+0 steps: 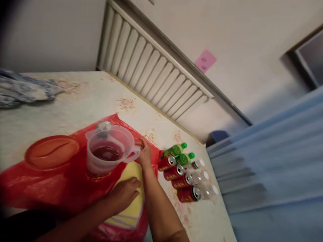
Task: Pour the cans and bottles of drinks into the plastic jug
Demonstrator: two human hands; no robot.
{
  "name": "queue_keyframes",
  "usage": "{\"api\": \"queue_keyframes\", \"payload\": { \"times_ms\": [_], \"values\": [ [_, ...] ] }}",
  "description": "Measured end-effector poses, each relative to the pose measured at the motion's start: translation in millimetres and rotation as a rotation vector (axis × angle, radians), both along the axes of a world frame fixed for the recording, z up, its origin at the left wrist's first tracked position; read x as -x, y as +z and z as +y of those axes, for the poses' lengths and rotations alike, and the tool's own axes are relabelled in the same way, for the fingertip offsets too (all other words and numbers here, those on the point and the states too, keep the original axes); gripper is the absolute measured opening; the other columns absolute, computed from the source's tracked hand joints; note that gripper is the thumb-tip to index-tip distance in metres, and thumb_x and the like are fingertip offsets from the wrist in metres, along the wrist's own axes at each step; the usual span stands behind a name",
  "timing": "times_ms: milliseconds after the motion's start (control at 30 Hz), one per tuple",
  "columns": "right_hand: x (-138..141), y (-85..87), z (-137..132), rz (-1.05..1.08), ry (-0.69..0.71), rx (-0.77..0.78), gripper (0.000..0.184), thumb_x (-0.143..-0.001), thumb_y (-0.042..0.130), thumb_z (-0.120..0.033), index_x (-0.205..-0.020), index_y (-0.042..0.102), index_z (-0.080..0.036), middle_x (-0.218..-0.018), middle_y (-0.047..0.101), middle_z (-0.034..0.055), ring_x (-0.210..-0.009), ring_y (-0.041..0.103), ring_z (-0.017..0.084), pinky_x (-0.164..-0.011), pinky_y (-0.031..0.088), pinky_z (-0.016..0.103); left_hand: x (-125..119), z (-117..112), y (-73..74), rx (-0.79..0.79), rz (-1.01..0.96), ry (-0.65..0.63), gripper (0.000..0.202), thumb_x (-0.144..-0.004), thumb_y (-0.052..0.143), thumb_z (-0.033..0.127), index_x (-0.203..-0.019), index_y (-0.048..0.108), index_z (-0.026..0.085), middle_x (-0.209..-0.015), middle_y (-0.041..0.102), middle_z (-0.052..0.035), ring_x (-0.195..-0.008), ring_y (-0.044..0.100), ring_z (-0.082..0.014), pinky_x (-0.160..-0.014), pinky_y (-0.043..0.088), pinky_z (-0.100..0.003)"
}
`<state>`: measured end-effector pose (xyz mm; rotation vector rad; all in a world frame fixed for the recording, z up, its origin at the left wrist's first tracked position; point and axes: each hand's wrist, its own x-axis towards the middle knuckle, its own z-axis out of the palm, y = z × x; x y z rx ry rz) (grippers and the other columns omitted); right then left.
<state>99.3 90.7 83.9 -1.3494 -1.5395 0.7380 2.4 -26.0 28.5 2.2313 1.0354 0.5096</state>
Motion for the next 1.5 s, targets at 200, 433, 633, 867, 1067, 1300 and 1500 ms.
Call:
{"api": "queue_keyframes", "payload": {
  "times_ms": [200, 433, 633, 867, 1067, 1300, 1500],
  "values": [
    [-74.2, -32.9, -138.8, 0.187, -0.272, 0.109, 0.036, -0.070, 0.066, -0.024, -0.106, 0.064, -0.021, -0.086, 0.072, 0.0019, -0.075, 0.068, 0.019, -0.073, 0.056, 0.032, -0.2, 3.8, -8.4, -0.053, -0.027, -0.041, 0.016, -0.090, 0.047, 0.019, -0.098, 0.060, 0.020, -0.102, 0.065, -0.0075, -0.092, 0.064, -0.0226, -0.080, 0.048, -0.033],
    [-173.7, -69.9, -230.9, 0.051, -0.900, -0.041, 0.038, -0.065, 0.068, -0.037, -0.097, 0.062, -0.019, -0.076, 0.068, 0.0004, -0.072, 0.066, 0.020, -0.070, 0.054, 0.033, -1.6, 10.8, -18.9, -0.055, -0.060, -0.067, 0.018, -0.094, 0.042, 0.022, -0.100, 0.058, 0.019, -0.102, 0.063, -0.0069, -0.094, 0.063, -0.0210, -0.086, 0.047, -0.033],
    [-229.2, -76.9, -229.9, 0.071, -1.182, -0.069, 0.060, -0.058, 0.072, -0.043, -0.109, 0.055, -0.015, -0.096, 0.071, 0.0086, -0.086, 0.067, 0.022, -0.078, 0.053, 0.033, -3.1, 15.5, -24.8, -0.072, -0.038, -0.107, 0.021, -0.096, 0.038, 0.026, -0.100, 0.058, 0.019, -0.103, 0.062, -0.0081, -0.095, 0.062, -0.0224, -0.087, 0.046, -0.034],
    [-240.2, -82.0, -211.4, 0.042, -1.154, -0.053, 0.064, -0.055, 0.074, -0.042, -0.110, 0.060, -0.013, -0.102, 0.072, 0.0121, -0.088, 0.068, 0.025, -0.079, 0.053, 0.034, -3.3, 15.9, -22.8, -0.057, -0.019, -0.101, 0.022, -0.097, 0.038, 0.028, -0.101, 0.058, 0.019, -0.105, 0.062, -0.0079, -0.093, 0.063, -0.0231, -0.084, 0.046, -0.035],
    [-237.8, -77.3, -216.3, 0.001, -1.113, -0.019, 0.056, -0.052, 0.079, -0.043, -0.098, 0.066, -0.014, -0.090, 0.074, 0.0088, -0.082, 0.066, 0.026, -0.075, 0.052, 0.035, -2.9, 14.7, -17.3, -0.035, -0.006, -0.098, 0.021, -0.096, 0.039, 0.026, -0.102, 0.058, 0.019, -0.105, 0.062, -0.0077, -0.095, 0.063, -0.0224, -0.084, 0.046, -0.034],
    [-227.2, -71.7, -221.5, 0.054, -1.023, -0.010, 0.055, -0.050, 0.080, -0.040, -0.095, 0.064, -0.014, -0.090, 0.073, 0.0086, -0.079, 0.066, 0.024, -0.071, 0.053, 0.034, -1.4, 12.9, -15.0, -0.039, -0.005, -0.103, 0.021, -0.095, 0.040, 0.024, -0.103, 0.058, 0.018, -0.106, 0.062, -0.0089, -0.098, 0.063, -0.0236, -0.088, 0.046, -0.035],
    [-217.8, -66.4, -218.1, 0.114, -0.977, -0.002, 0.053, -0.053, 0.077, -0.042, -0.095, 0.062, -0.014, -0.084, 0.073, 0.0061, -0.071, 0.066, 0.021, -0.065, 0.053, 0.032, -1.5, 13.2, -19.9, -0.056, -0.030, -0.103, 0.020, -0.094, 0.041, 0.024, -0.103, 0.059, 0.019, -0.105, 0.062, -0.0083, -0.097, 0.063, -0.0227, -0.087, 0.046, -0.034]
  ]
}}
